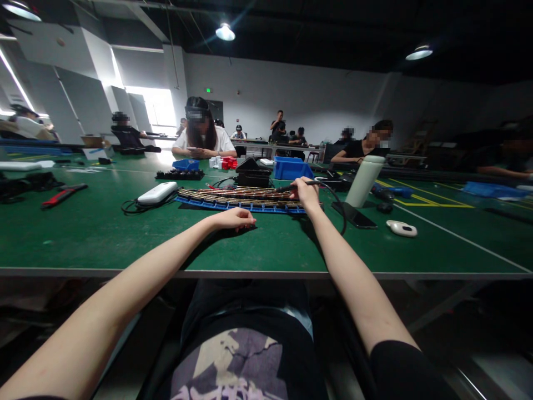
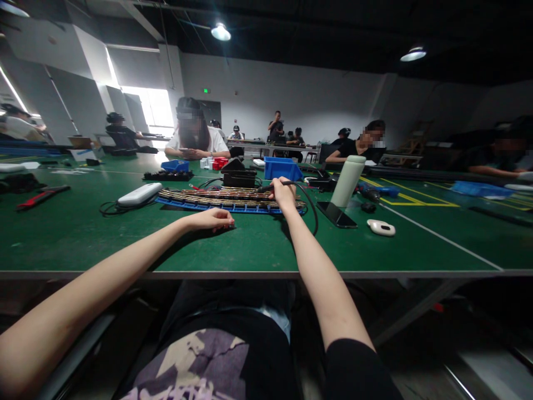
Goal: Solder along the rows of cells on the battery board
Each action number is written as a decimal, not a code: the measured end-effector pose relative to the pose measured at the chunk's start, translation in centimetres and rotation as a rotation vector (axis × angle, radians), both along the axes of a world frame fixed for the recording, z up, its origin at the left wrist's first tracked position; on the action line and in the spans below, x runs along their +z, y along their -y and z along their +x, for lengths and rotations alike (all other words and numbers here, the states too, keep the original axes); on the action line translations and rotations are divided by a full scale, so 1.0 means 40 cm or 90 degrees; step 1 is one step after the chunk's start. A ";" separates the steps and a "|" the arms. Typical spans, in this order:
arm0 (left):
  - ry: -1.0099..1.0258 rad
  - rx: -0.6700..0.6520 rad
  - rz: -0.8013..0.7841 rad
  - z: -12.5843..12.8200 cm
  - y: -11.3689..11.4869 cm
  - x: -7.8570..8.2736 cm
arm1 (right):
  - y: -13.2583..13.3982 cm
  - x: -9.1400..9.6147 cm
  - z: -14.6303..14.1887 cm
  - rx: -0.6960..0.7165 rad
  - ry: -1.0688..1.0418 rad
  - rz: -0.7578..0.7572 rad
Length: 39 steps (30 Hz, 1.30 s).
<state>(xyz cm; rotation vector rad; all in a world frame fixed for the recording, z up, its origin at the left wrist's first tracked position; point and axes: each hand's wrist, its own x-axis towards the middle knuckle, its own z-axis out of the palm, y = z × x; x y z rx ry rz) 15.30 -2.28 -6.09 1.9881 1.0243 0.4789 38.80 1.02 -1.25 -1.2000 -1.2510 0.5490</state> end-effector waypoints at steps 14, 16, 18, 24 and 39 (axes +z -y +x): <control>0.005 -0.002 0.002 -0.002 0.002 0.001 | 0.018 0.020 0.000 0.014 -0.061 -0.084; 0.006 -0.004 0.001 -0.002 0.000 0.000 | 0.019 0.022 0.001 0.013 -0.061 -0.096; 0.006 -0.005 0.000 -0.003 -0.001 -0.001 | 0.020 0.023 0.002 0.014 -0.060 -0.099; 0.008 -0.005 0.004 -0.002 0.000 -0.003 | 0.020 0.023 0.005 0.020 -0.061 -0.100; 0.005 -0.004 0.010 -0.002 -0.005 -0.005 | 0.009 0.018 0.010 -0.001 -0.055 -0.114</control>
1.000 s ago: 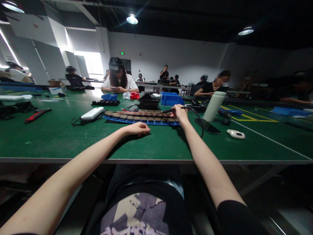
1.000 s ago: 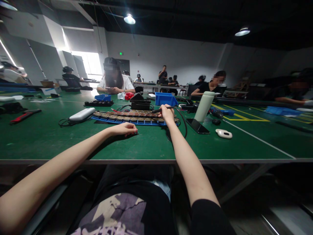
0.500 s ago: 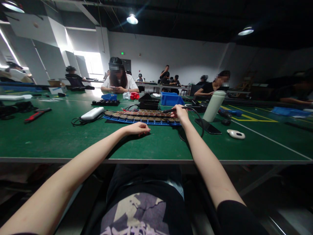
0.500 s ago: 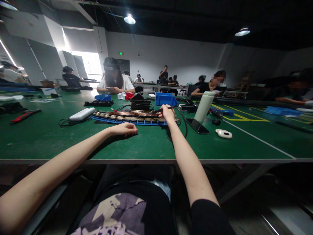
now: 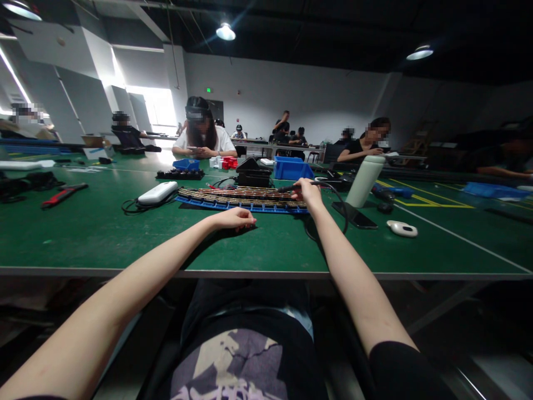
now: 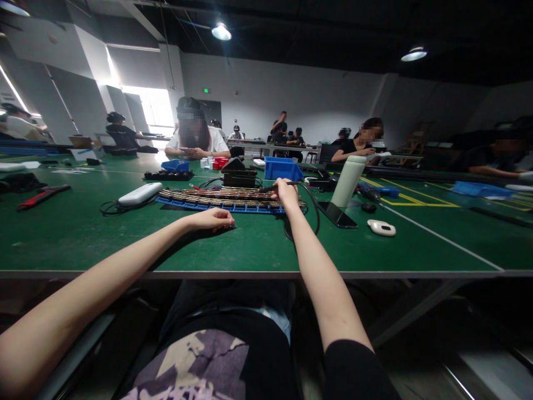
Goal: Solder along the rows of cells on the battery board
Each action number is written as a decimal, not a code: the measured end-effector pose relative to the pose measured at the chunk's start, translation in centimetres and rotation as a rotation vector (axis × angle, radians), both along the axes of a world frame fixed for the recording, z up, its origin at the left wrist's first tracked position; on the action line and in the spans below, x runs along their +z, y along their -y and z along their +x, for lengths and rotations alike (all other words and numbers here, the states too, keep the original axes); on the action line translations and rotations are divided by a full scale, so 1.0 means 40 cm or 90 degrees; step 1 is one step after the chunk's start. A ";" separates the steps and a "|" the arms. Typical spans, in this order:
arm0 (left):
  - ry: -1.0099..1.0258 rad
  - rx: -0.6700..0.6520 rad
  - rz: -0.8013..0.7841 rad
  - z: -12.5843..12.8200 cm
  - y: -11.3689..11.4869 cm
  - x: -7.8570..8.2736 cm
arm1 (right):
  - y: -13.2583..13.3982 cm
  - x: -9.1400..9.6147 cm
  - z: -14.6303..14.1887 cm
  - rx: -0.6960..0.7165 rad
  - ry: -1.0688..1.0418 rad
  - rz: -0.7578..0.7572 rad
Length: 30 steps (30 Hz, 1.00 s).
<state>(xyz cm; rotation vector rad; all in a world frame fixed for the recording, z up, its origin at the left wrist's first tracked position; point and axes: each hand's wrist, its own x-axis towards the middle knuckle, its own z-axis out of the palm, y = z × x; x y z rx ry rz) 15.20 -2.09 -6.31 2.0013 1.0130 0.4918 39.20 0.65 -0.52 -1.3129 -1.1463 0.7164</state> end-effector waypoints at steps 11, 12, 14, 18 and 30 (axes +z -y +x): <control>-0.003 -0.004 -0.003 0.001 0.000 0.003 | 0.006 0.003 0.000 -0.017 0.010 0.002; -0.003 -0.004 -0.003 0.001 0.000 0.004 | 0.005 0.002 0.000 -0.018 0.006 0.003; -0.003 -0.003 -0.003 0.001 0.001 0.005 | 0.004 0.001 0.001 -0.018 -0.001 0.007; -0.001 -0.002 -0.007 0.000 0.005 0.007 | 0.002 0.000 0.001 -0.017 0.000 0.012; 0.001 0.008 -0.015 0.002 0.010 0.007 | -0.002 0.000 -0.001 -0.032 0.001 0.009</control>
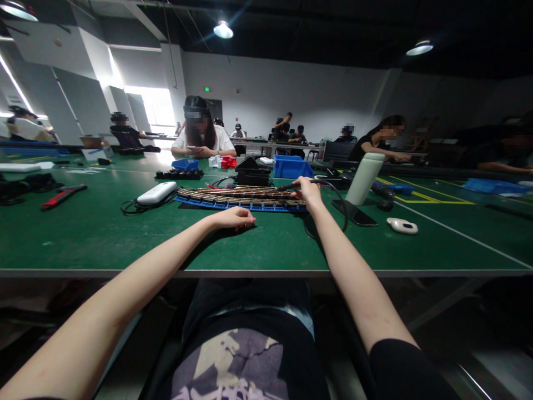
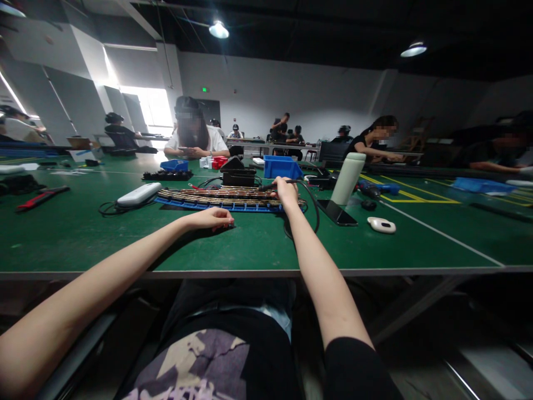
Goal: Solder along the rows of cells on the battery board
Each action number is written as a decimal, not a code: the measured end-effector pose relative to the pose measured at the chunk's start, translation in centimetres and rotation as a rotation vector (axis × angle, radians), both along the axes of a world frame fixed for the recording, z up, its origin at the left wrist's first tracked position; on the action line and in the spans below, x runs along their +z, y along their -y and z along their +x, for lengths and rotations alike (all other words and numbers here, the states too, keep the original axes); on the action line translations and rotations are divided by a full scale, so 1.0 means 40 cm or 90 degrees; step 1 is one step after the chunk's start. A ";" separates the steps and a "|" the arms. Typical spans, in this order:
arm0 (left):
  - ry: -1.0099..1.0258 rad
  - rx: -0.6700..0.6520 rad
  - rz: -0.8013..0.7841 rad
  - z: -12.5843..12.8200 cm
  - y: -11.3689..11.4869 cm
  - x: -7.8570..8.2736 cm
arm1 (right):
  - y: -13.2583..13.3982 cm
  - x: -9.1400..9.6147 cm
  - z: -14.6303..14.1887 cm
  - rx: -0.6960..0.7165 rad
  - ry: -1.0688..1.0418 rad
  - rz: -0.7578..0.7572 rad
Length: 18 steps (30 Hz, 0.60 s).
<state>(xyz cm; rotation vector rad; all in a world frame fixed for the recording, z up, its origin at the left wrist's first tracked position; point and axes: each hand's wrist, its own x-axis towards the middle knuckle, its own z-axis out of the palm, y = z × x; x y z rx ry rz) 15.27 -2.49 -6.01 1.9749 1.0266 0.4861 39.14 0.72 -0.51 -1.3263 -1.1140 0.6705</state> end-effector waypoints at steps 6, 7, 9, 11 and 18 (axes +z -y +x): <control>0.000 -0.003 0.003 -0.001 -0.003 -0.002 | 0.001 0.000 -0.004 -0.008 -0.002 0.000; 0.001 -0.003 0.004 -0.001 -0.005 -0.003 | 0.001 0.000 -0.004 -0.010 -0.003 0.002; 0.001 -0.005 0.006 -0.002 -0.008 -0.006 | 0.002 0.000 -0.005 -0.011 -0.005 0.009; 0.003 -0.007 0.007 -0.002 -0.009 -0.008 | 0.002 -0.001 -0.006 -0.006 -0.007 0.014; 0.003 -0.010 0.006 -0.001 -0.008 -0.006 | 0.005 0.001 -0.005 0.004 -0.013 0.011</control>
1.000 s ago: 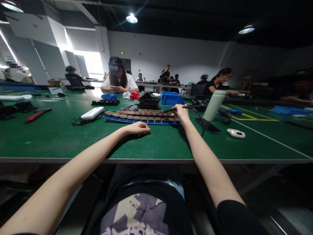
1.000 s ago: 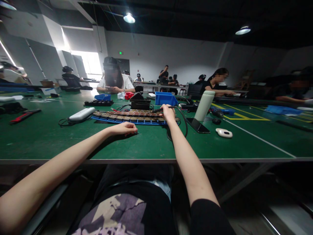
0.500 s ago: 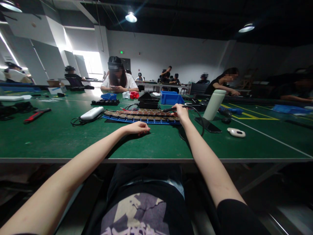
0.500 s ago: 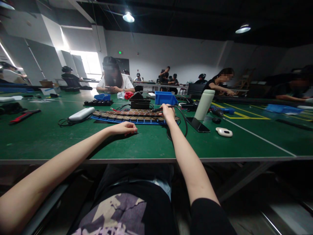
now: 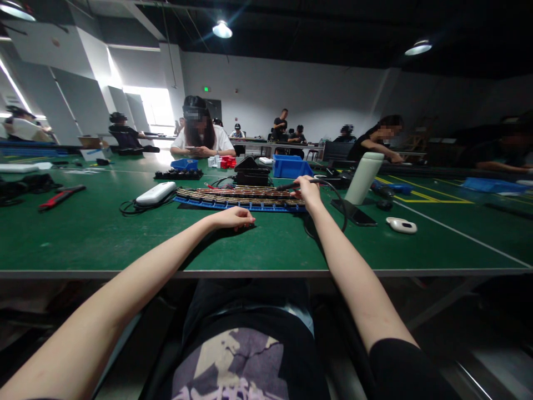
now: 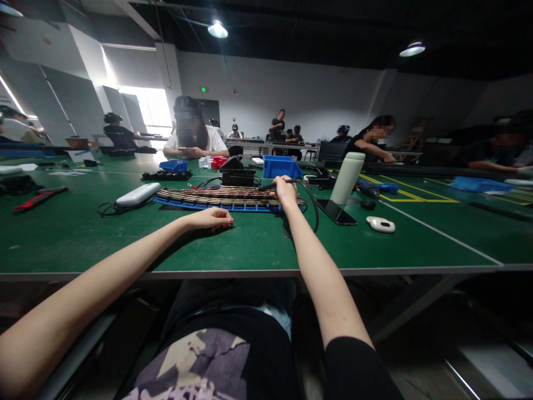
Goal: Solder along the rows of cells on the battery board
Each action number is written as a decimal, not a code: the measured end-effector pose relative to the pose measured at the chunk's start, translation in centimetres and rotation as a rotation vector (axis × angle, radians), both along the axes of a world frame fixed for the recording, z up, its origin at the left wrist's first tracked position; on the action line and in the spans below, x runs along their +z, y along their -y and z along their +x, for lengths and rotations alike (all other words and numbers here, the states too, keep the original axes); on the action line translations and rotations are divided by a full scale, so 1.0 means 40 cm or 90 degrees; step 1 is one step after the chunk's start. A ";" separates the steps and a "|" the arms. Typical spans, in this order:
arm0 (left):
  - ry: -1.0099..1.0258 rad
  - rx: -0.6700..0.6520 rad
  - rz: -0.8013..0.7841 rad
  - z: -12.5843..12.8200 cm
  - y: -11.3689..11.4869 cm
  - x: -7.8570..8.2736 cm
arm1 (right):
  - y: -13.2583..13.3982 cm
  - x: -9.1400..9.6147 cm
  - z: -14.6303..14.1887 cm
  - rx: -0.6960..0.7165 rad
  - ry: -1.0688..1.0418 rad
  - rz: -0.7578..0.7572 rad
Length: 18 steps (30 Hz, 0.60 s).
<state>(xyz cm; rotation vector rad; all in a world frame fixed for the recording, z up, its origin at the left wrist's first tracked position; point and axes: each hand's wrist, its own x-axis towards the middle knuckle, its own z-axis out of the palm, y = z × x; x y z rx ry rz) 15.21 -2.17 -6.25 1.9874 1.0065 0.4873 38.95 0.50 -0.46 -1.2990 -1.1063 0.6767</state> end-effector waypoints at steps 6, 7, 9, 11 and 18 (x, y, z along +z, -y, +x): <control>-0.005 0.001 -0.001 0.001 0.002 0.002 | 0.004 0.002 -0.001 0.000 -0.002 0.000; -0.005 0.002 -0.001 0.001 0.002 0.002 | 0.004 0.001 -0.001 -0.001 0.001 -0.001; -0.003 0.003 0.000 0.001 0.003 0.002 | 0.002 0.000 0.000 -0.001 0.007 -0.001; -0.002 0.004 0.001 0.000 0.003 0.002 | 0.001 -0.001 0.001 0.000 0.011 0.001; -0.003 0.000 -0.003 0.000 0.001 0.001 | 0.002 0.000 -0.001 -0.001 0.004 0.012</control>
